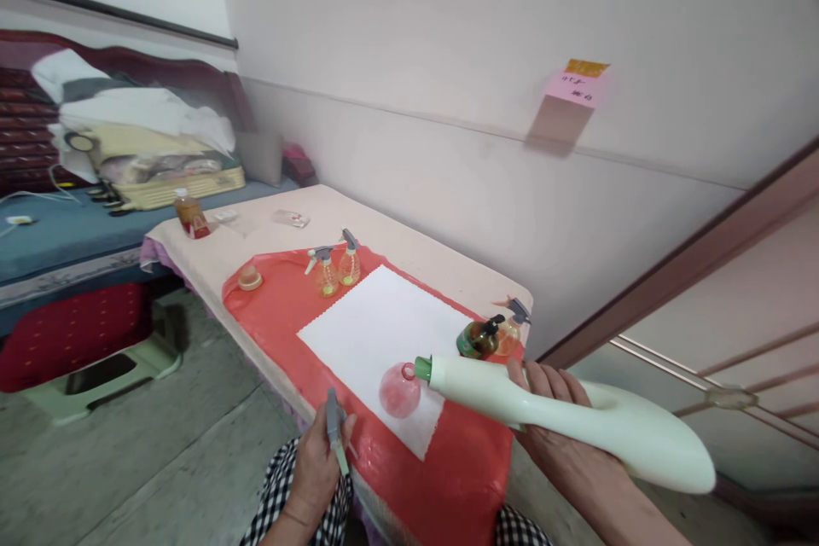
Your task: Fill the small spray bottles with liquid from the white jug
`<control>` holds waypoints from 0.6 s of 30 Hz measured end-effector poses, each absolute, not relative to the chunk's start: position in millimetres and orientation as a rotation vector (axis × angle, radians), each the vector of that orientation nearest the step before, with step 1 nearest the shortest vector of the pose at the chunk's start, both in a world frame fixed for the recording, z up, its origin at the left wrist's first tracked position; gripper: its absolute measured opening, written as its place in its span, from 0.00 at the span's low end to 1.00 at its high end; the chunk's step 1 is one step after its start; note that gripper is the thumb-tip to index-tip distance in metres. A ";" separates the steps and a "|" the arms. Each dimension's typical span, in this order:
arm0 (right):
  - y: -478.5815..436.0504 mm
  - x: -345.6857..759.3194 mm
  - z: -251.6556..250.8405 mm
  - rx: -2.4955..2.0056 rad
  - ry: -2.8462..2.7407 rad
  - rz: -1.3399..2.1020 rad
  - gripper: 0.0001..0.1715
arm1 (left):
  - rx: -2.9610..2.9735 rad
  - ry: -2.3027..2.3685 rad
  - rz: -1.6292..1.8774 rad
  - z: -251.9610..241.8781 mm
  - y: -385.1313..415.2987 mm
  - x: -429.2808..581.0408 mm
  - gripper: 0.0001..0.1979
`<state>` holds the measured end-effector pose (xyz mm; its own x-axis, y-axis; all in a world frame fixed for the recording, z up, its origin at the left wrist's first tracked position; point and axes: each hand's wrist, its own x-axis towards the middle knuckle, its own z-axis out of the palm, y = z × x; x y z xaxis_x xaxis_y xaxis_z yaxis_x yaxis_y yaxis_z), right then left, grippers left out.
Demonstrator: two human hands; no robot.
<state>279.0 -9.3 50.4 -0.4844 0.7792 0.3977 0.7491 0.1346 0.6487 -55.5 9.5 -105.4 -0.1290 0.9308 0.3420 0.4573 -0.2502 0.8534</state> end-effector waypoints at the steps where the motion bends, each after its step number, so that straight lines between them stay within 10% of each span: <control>1: -9.1 279.2 50.1 1.574 2.336 1.312 0.39 | 1.684 1.544 1.360 -104.5 9.3 -55.3 0.10; 18: -8.3 278.3 52.3 1.571 2.336 1.309 0.40 | 1.703 1.556 1.354 -104.0 10.2 -56.0 0.13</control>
